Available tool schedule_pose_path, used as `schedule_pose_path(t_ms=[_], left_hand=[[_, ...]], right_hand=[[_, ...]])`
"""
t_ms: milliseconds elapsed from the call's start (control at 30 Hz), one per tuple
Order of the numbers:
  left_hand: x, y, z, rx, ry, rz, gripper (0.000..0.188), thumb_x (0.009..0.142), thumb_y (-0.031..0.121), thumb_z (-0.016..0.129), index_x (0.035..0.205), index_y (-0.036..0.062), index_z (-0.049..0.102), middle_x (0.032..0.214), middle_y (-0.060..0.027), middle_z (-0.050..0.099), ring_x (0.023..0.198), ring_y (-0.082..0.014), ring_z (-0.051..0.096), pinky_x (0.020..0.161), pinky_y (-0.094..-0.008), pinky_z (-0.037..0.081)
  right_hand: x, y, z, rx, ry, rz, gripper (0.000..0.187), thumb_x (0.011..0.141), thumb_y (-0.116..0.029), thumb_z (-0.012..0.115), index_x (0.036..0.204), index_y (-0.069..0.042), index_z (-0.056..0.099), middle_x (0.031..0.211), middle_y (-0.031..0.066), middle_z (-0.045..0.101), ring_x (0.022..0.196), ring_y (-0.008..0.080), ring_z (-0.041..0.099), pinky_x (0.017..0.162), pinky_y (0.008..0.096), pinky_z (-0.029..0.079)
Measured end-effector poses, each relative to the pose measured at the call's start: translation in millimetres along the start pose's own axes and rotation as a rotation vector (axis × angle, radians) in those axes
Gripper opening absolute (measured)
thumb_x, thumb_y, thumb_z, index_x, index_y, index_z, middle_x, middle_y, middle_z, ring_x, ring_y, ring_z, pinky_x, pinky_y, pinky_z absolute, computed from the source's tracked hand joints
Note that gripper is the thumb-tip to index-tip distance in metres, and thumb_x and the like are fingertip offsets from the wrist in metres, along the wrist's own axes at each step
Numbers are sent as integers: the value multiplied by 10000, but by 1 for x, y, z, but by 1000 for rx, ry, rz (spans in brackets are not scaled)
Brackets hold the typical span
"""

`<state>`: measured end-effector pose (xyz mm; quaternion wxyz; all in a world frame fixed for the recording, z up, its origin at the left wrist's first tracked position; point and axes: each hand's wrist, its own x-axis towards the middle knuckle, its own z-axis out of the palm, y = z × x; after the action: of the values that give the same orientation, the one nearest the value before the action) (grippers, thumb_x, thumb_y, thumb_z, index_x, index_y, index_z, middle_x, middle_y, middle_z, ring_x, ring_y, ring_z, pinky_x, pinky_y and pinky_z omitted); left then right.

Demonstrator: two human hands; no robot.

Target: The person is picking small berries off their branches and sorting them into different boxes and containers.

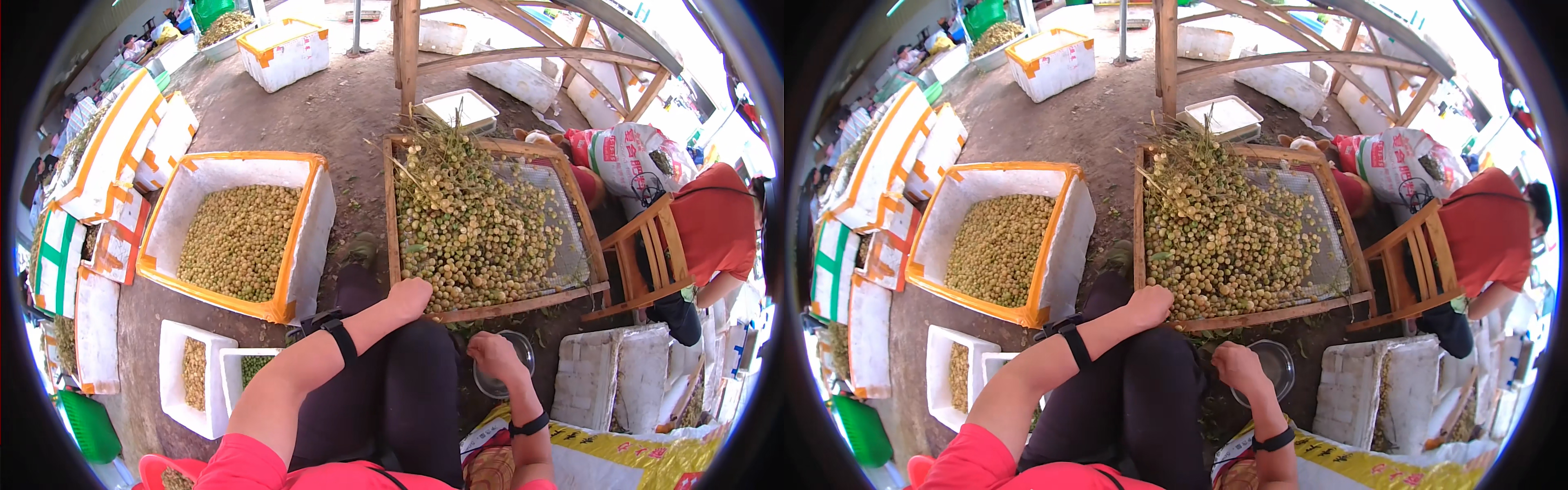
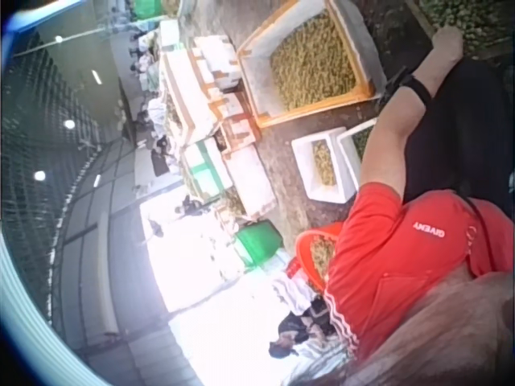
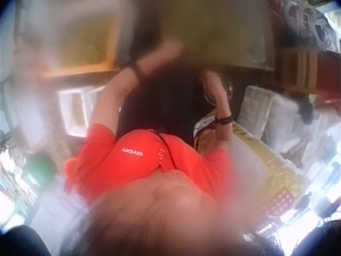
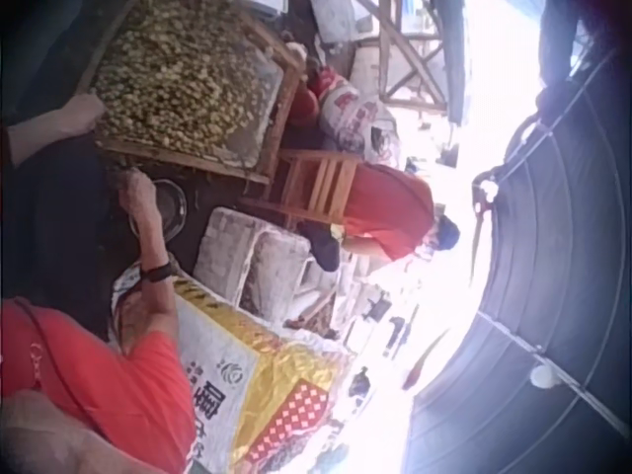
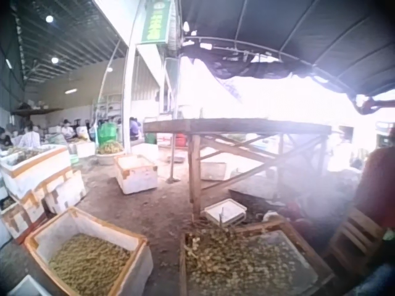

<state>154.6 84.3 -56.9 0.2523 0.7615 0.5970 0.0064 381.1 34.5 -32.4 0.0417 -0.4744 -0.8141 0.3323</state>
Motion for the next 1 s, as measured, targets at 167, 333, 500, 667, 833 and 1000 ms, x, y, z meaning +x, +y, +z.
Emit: schedule_pose_path(t_ms=[167, 333, 500, 667, 833, 1000], left_hand=[[-3, -6, -4, -45, -57, 9, 121, 636, 98, 574, 707, 3, 597, 731, -182, 588, 729, -324, 587, 633, -398, 478], [1, -8, -2, -96, -28, 12, 145, 596, 115, 602, 687, 2, 594, 723, -183, 589, 700, -344, 577, 614, -393, 473], [-4, -24, -15, -631, 86, -12, 155, 670, 139, 644, 697, 10, 562, 643, -82, 572, 524, -176, 542, 473, -287, 412], [-17, -30, -53, -1486, -201, -155, 106, 785, 91, 594, 850, 38, 529, 625, 21, 478, 482, -29, 412, 404, -150, 289], [-29, -36, -57, -1689, -190, -26, 101, 786, 74, 585, 868, 42, 535, 661, 7, 504, 482, -26, 415, 402, -139, 287], [-31, -46, -48, -1812, -199, 55, 129, 796, 118, 569, 882, 48, 503, 685, -24, 521, 492, -63, 436, 404, -141, 300]], right_hand=[[64, -29, -8, -23, 354, -259, 132, 721, -49, 494, 799, -94, 592, 871, 63, 587, 803, 260, 550, 645, 359, 442], [117, -3, 6, -296, 449, -435, 155, 696, -37, 493, 786, -110, 596, 1004, 1, 548, 939, 208, 487, 746, 356, 399], [98, 18, -22, -380, 495, -109, 119, 723, -66, 518, 799, -84, 608, 927, 14, 558, 877, 236, 506, 740, 370, 401], [99, -3, -16, -103, 652, -204, 104, 724, -72, 558, 811, -52, 610, 783, 83, 584, 695, 263, 545, 595, 331, 432], [104, -44, -8, 608, 401, -225, 126, 777, -51, 565, 893, -16, 599, 705, 31, 581, 595, 89, 510, 532, 218, 408], [116, -51, -11, 767, 362, -229, 124, 802, -29, 547, 915, 4, 586, 726, -3, 577, 622, 33, 479, 530, 182, 390]])
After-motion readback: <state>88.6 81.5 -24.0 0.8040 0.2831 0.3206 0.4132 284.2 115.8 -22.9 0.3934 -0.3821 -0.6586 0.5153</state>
